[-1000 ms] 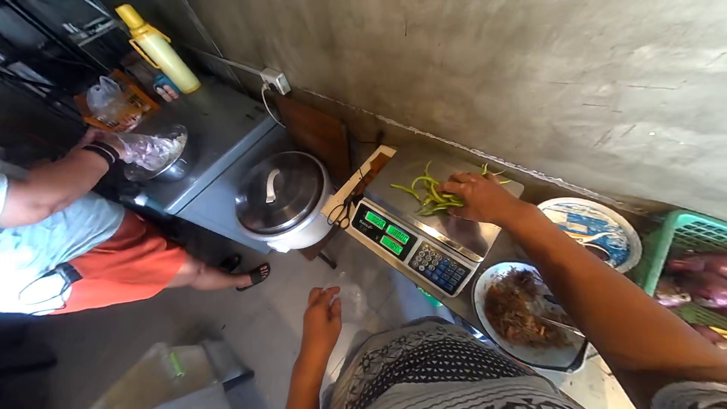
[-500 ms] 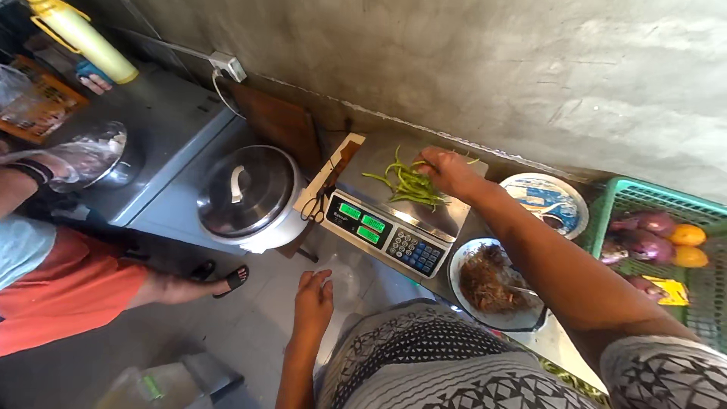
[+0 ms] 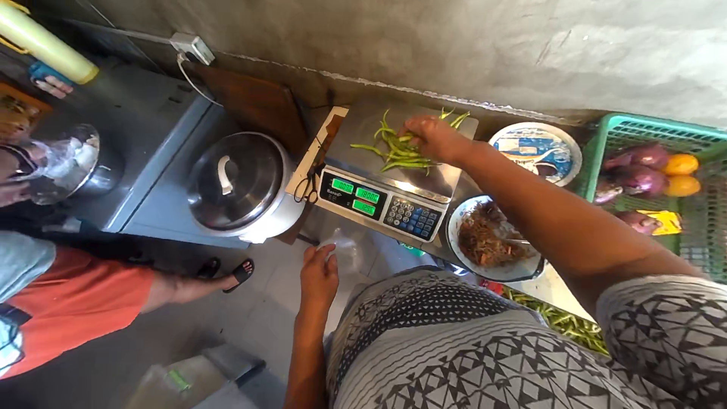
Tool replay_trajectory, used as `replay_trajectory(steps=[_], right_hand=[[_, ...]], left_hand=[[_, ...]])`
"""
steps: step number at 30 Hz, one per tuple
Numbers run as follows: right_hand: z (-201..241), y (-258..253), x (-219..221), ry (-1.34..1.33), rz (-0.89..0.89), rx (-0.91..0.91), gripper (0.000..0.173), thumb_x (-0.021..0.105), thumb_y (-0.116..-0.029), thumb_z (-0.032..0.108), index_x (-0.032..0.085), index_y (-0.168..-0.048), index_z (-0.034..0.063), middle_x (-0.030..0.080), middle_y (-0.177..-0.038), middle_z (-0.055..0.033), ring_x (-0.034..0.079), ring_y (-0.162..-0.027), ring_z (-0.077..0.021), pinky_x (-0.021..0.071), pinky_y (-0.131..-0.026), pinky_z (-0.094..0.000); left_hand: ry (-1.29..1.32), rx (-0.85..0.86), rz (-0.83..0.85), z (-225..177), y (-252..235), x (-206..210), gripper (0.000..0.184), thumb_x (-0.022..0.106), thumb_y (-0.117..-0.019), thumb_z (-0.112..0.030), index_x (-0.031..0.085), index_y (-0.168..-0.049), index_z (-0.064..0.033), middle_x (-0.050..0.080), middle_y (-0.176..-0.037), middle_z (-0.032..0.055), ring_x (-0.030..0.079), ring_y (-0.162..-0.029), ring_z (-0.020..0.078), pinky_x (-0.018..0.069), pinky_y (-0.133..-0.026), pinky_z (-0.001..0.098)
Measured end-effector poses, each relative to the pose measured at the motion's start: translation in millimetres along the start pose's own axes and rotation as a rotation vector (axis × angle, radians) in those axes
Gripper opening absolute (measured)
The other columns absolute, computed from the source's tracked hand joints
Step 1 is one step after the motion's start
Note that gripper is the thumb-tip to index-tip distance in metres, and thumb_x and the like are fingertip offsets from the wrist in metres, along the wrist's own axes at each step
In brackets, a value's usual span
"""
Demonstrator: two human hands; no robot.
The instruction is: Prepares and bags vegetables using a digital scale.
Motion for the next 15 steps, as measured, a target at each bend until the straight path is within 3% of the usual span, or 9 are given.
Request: replay_trajectory(steps=[3, 6, 10, 12, 15], right_hand=[[11, 1, -26, -0.185, -0.095, 0.088, 0.026, 0.057, -0.0989, -0.003, 0.065, -0.124, 0.0011, 0.066, -0.121, -0.0207, 0.065, -0.113, -0.0346, 0.0512, -0.101, -0.053], [17, 2, -40, -0.291, -0.158, 0.097, 0.026, 0.055, -0.1004, -0.002, 0.062, -0.125, 0.0007, 0.067, -0.119, -0.0186, 0.066, -0.108, -0.0285, 0.0531, -0.097, -0.0464], [13, -1, -22, -0.115, -0.035, 0.045, 0.027, 0.067, -0.096, 0.003, 0.07, -0.123, 0.0034, 0.067, -0.123, -0.0203, 0.064, -0.117, -0.0357, 0.0489, -0.105, -0.0538], [8, -1, -11, -0.036, 0.051, 0.022, 0.037, 0.074, -0.0935, 0.011, 0.07, -0.13, 0.0079, 0.063, -0.13, -0.0227, 0.057, -0.126, -0.0419, 0.0429, -0.11, -0.0605], [14, 14, -25, -0.146, -0.013, 0.037, 0.04, 0.069, -0.0993, 0.018, 0.064, -0.138, 0.0062, 0.059, -0.139, -0.0216, 0.055, -0.132, -0.0367, 0.0423, -0.113, -0.0547]], left_hand=[[-0.004, 0.033, -0.016, 5, 3, -5, 0.027, 0.056, -0.0999, -0.01, 0.071, -0.121, 0.0001, 0.064, -0.119, 0.0219, 0.067, -0.091, 0.0234, 0.058, -0.079, 0.036], [-0.004, 0.06, -0.038, 10, 8, -5, 0.026, 0.057, -0.0991, -0.008, 0.071, -0.119, 0.0006, 0.065, -0.116, 0.0218, 0.067, -0.089, 0.0235, 0.058, -0.077, 0.0359], [-0.014, 0.056, -0.024, 8, 14, -3, 0.026, 0.057, -0.0992, -0.008, 0.071, -0.119, 0.0002, 0.065, -0.116, 0.0211, 0.066, -0.088, 0.0228, 0.0577, -0.077, 0.0357], [-0.007, 0.059, -0.025, 6, 15, -5, 0.026, 0.057, -0.0994, -0.008, 0.071, -0.119, -0.0003, 0.065, -0.116, 0.0205, 0.066, -0.088, 0.0224, 0.0577, -0.077, 0.0356], [0.0, 0.047, -0.03, 7, 18, -8, 0.026, 0.057, -0.0994, -0.009, 0.071, -0.12, -0.0002, 0.064, -0.116, 0.0206, 0.066, -0.088, 0.022, 0.0577, -0.077, 0.0355]])
Point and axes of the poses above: each hand's wrist, its own y-axis away from the middle knuckle, its own x-axis out of the palm, z = x × y, the point moved 1 cm from there along -y, towards the middle knuckle
